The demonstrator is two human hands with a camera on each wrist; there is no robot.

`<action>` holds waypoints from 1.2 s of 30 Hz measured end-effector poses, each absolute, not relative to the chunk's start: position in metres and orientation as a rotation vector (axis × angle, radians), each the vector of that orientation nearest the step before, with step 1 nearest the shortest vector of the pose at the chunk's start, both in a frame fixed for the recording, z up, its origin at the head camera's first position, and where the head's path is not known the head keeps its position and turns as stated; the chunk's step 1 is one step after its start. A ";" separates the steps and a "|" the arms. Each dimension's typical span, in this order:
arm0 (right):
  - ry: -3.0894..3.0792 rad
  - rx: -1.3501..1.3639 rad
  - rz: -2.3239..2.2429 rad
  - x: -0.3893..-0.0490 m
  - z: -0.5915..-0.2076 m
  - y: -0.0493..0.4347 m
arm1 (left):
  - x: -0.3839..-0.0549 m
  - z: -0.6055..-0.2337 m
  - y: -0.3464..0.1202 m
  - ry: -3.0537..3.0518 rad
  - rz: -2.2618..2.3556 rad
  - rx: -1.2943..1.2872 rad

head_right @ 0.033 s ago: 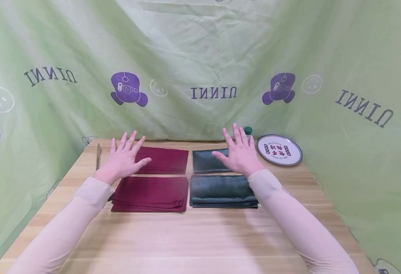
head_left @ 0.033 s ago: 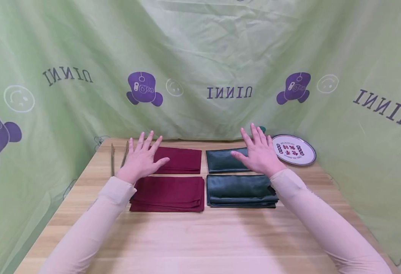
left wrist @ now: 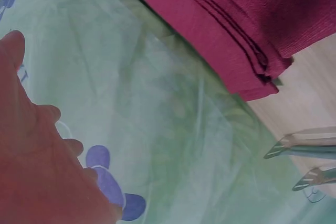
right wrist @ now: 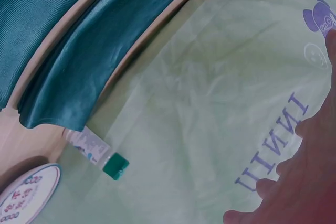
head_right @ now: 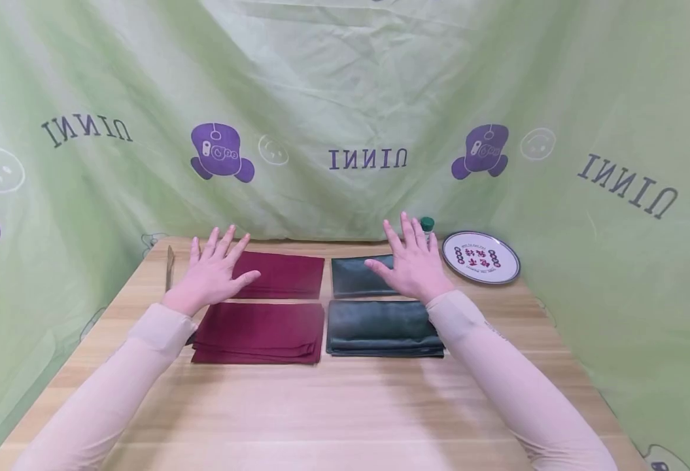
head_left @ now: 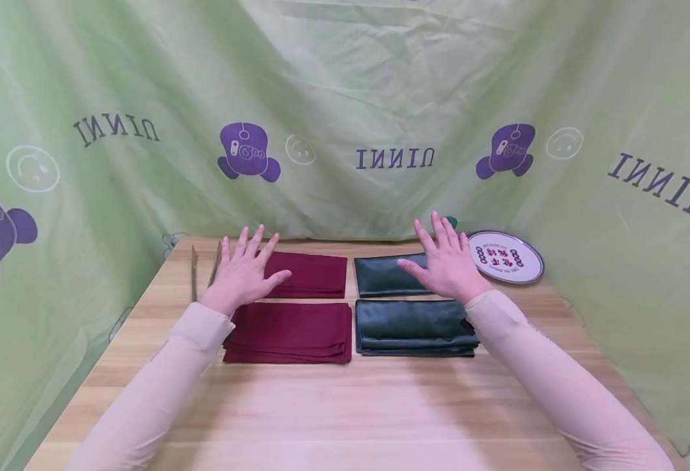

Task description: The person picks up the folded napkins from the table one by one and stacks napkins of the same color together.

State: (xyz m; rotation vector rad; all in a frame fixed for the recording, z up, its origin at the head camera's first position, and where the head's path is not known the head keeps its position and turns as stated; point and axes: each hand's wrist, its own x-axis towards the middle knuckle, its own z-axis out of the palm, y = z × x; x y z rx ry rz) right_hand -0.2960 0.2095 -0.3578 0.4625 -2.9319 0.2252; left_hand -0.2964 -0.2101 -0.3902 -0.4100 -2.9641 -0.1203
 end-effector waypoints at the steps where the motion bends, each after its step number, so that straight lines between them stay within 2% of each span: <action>1: -2.934 0.464 0.241 -0.295 -0.358 0.210 | -0.296 -0.391 -0.211 -2.967 -0.121 -0.408; 8: -3.007 0.446 0.417 -0.289 -0.356 0.230 | -0.291 -0.384 -0.196 -3.023 -0.311 -0.465; 14: -3.072 0.433 0.682 -0.279 -0.361 0.265 | -0.280 -0.387 -0.139 -3.012 -0.625 -0.712; 19: -3.132 0.444 0.800 -0.267 -0.389 0.289 | -0.267 -0.403 -0.088 -3.073 -0.772 -0.823; 26: -3.282 0.463 0.785 -0.253 -0.429 0.307 | -0.257 -0.420 -0.046 -3.317 -0.609 -0.786; 36: -3.349 0.535 0.670 -0.240 -0.449 0.306 | -0.252 -0.438 -0.016 -3.388 -0.341 -0.605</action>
